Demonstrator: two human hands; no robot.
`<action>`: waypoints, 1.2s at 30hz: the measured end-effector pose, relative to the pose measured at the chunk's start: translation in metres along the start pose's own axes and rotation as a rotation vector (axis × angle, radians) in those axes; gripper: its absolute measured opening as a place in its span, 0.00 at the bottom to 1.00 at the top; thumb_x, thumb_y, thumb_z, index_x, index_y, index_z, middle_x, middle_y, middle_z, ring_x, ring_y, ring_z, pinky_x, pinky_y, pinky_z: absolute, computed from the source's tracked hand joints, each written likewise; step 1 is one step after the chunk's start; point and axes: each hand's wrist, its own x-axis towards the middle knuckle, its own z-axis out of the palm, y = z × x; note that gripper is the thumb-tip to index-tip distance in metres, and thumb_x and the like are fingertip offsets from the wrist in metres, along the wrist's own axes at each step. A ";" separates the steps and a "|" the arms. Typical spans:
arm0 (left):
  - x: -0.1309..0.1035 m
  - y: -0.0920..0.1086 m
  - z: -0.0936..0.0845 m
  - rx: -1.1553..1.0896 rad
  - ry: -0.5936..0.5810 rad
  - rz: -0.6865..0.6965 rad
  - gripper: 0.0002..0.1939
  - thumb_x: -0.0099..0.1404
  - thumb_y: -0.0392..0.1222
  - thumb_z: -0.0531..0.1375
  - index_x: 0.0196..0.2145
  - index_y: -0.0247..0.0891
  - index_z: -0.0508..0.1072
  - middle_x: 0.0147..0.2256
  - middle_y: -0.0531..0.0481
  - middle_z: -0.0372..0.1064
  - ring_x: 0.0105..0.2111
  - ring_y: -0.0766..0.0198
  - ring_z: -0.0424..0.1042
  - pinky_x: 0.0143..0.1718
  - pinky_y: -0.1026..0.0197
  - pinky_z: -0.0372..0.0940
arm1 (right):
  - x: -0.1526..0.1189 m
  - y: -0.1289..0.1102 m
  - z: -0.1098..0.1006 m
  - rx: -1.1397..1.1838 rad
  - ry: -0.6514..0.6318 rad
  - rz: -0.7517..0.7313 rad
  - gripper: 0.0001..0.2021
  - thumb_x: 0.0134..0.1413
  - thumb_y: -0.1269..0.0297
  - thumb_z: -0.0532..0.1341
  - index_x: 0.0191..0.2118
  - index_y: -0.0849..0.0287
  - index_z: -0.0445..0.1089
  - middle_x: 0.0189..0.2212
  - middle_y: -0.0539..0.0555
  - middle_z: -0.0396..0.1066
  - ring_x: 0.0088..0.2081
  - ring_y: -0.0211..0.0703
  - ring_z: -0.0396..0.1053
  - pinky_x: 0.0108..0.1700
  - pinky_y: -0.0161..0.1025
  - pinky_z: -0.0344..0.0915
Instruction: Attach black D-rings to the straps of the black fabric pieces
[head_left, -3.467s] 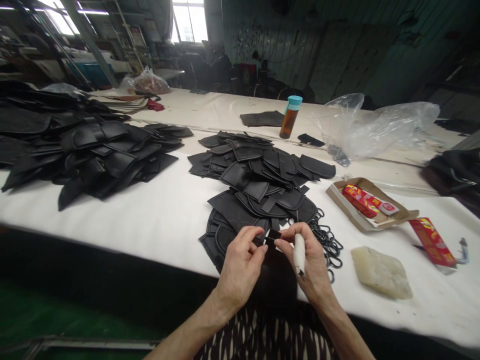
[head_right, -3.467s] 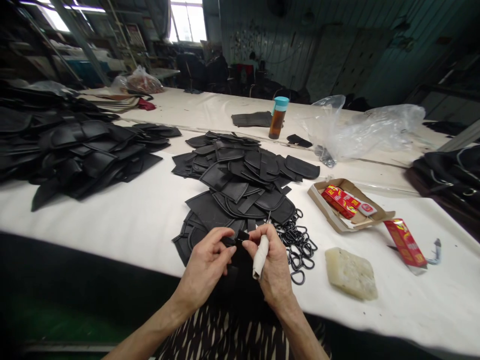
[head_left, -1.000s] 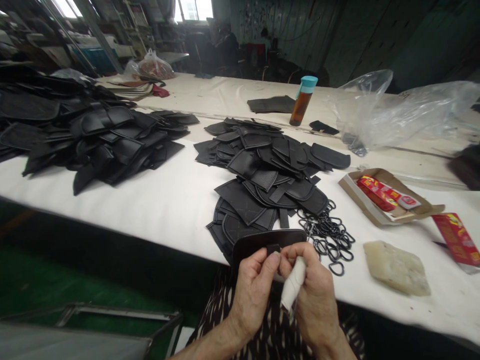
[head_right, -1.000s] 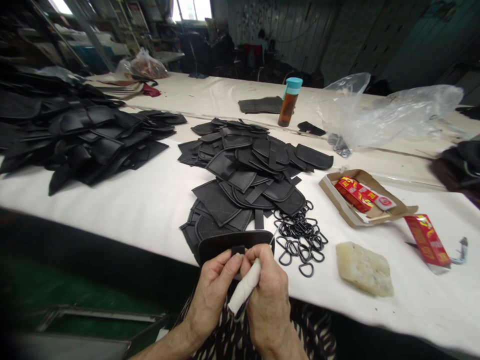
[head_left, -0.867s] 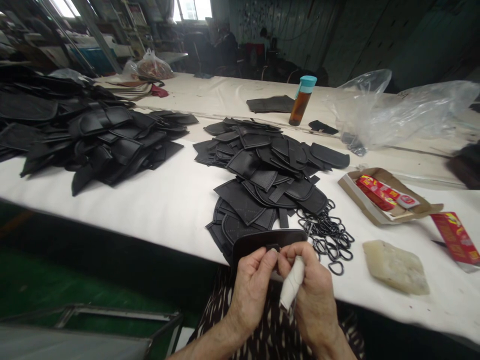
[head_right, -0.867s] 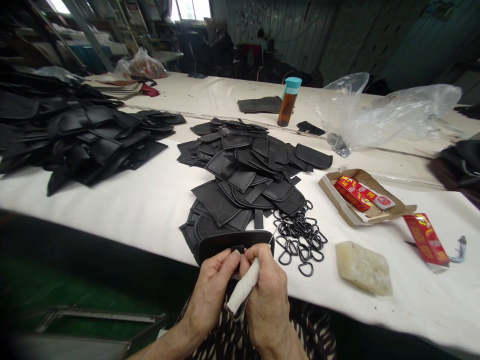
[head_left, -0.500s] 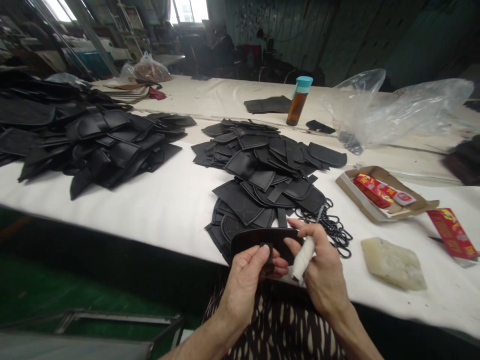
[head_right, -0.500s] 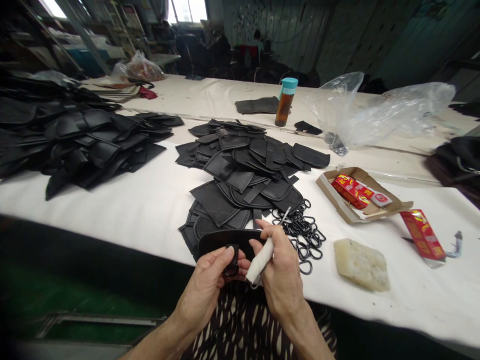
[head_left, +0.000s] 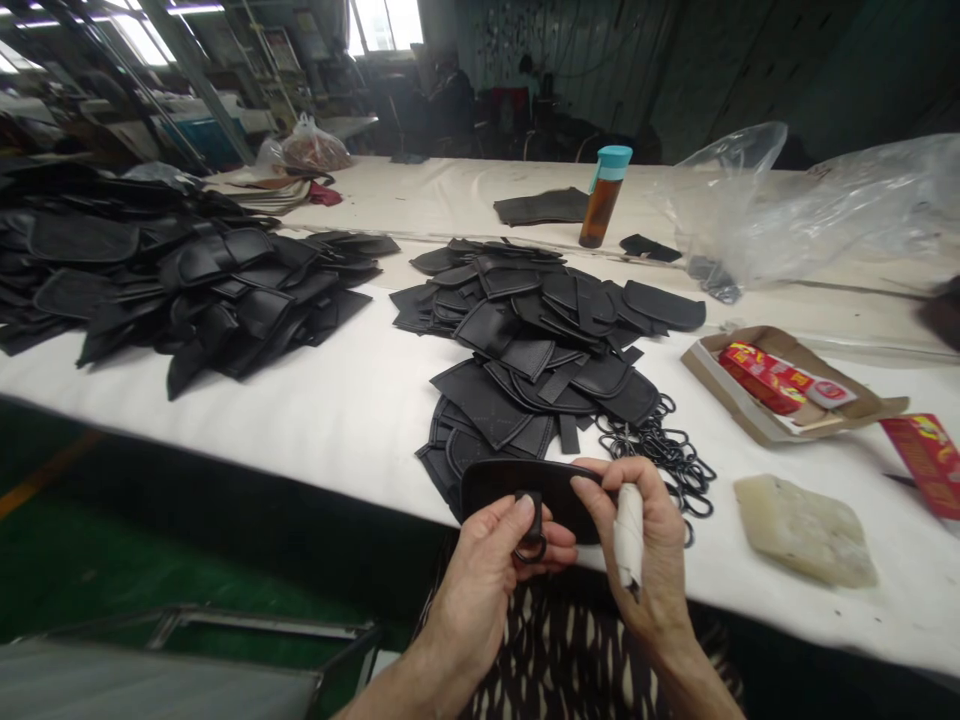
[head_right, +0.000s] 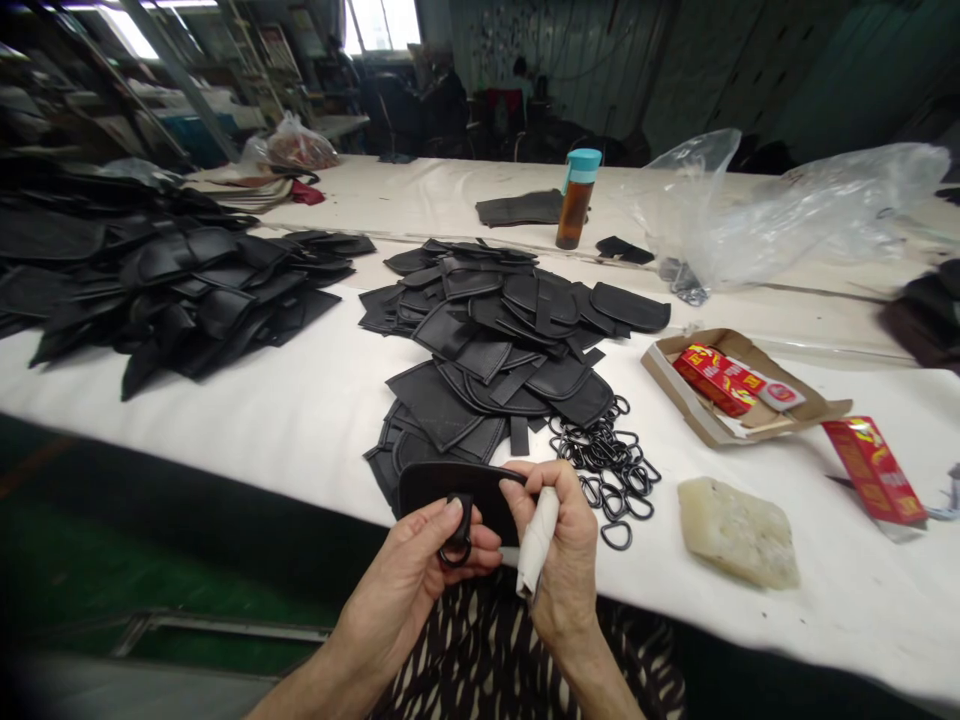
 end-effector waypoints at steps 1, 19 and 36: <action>0.000 0.000 0.000 0.005 0.001 -0.003 0.13 0.62 0.46 0.58 0.30 0.31 0.71 0.28 0.44 0.75 0.27 0.63 0.73 0.36 0.59 0.66 | 0.000 0.000 0.000 0.002 -0.005 0.003 0.09 0.51 0.66 0.63 0.28 0.55 0.60 0.31 0.47 0.73 0.34 0.40 0.69 0.39 0.37 0.61; 0.003 -0.003 -0.002 0.016 0.019 0.001 0.13 0.63 0.46 0.57 0.31 0.32 0.71 0.27 0.44 0.75 0.26 0.61 0.74 0.36 0.58 0.67 | 0.001 -0.003 0.000 0.022 -0.004 0.037 0.09 0.49 0.66 0.64 0.27 0.55 0.61 0.30 0.47 0.73 0.32 0.40 0.69 0.37 0.37 0.62; 0.004 0.002 0.001 -0.002 0.028 0.072 0.11 0.61 0.43 0.59 0.29 0.30 0.75 0.29 0.43 0.75 0.29 0.61 0.74 0.37 0.58 0.67 | 0.007 -0.010 -0.001 0.017 -0.042 0.022 0.10 0.50 0.67 0.63 0.28 0.55 0.59 0.32 0.47 0.74 0.32 0.39 0.70 0.37 0.36 0.62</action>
